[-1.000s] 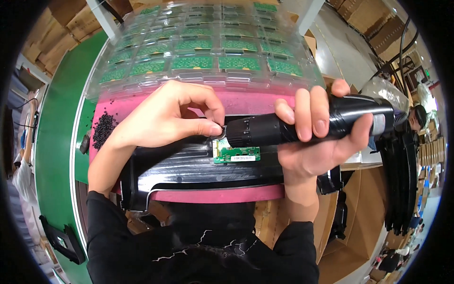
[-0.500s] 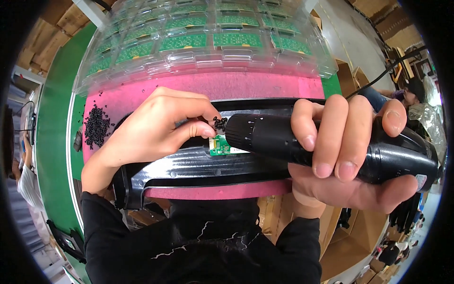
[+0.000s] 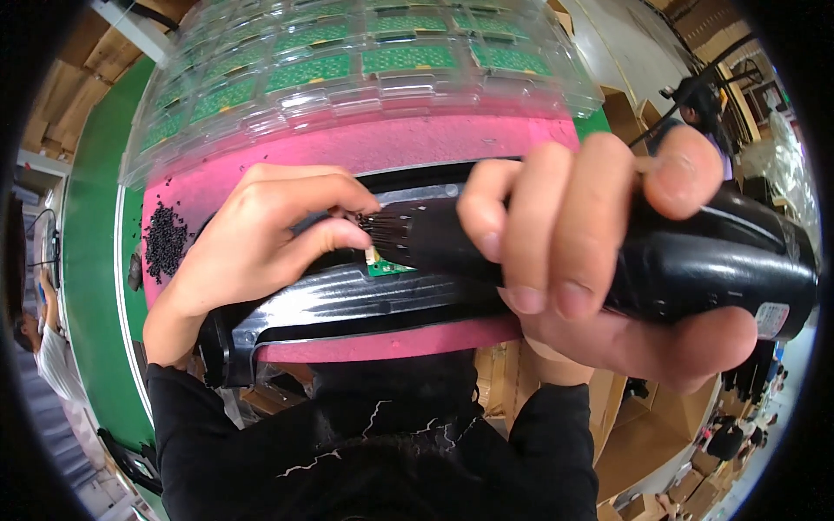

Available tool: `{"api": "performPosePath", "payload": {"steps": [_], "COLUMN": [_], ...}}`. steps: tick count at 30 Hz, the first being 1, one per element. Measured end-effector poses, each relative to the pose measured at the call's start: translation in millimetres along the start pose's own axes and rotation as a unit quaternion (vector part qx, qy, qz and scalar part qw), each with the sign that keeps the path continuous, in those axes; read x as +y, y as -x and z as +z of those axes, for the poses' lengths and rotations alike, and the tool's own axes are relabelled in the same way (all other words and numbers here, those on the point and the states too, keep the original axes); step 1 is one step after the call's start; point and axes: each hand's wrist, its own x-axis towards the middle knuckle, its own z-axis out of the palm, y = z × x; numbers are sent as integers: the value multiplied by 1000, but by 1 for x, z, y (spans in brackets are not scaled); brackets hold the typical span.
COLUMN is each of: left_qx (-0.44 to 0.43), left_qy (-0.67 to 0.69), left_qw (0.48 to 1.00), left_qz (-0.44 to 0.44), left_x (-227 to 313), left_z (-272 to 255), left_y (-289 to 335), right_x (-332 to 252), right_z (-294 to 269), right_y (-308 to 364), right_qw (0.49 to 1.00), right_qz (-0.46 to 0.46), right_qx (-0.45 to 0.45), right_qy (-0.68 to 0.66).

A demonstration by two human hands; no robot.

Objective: Assembling circuit boards into black plastic housings using an electric screwdriver.

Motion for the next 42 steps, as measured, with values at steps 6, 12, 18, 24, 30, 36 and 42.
{"api": "performPosePath", "payload": {"steps": [6,12,18,24,30,36,42], "left_qx": [94,29,-58,-25,28,81,-67], "left_qy": [-122,-93,26,-30,-128,-140,-89], "left_qw": [987,995,998,997,989,985,994], "left_qz": [37,-24,19,68,76,53,13], "left_x": [-1,-7,-9,-5,1,-5,-13], "left_z": [0,1,5,3,5,-3,2], "left_y": [5,1,3,3,5,2,8], "right_x": [-6,-9,3,6,1,-3,13], "right_z": [-12,-30,-12,-11,-13,-27,-23], "right_y": [-5,-5,-1,-1,-2,0,-3], "right_qw": [995,996,998,998,999,983,964], "right_qz": [48,34,38,30,38,30,91], "right_qx": [-72,-40,-30,-26,-14,20,95], "right_qy": [40,78,-33,-41,-27,181,233]}}
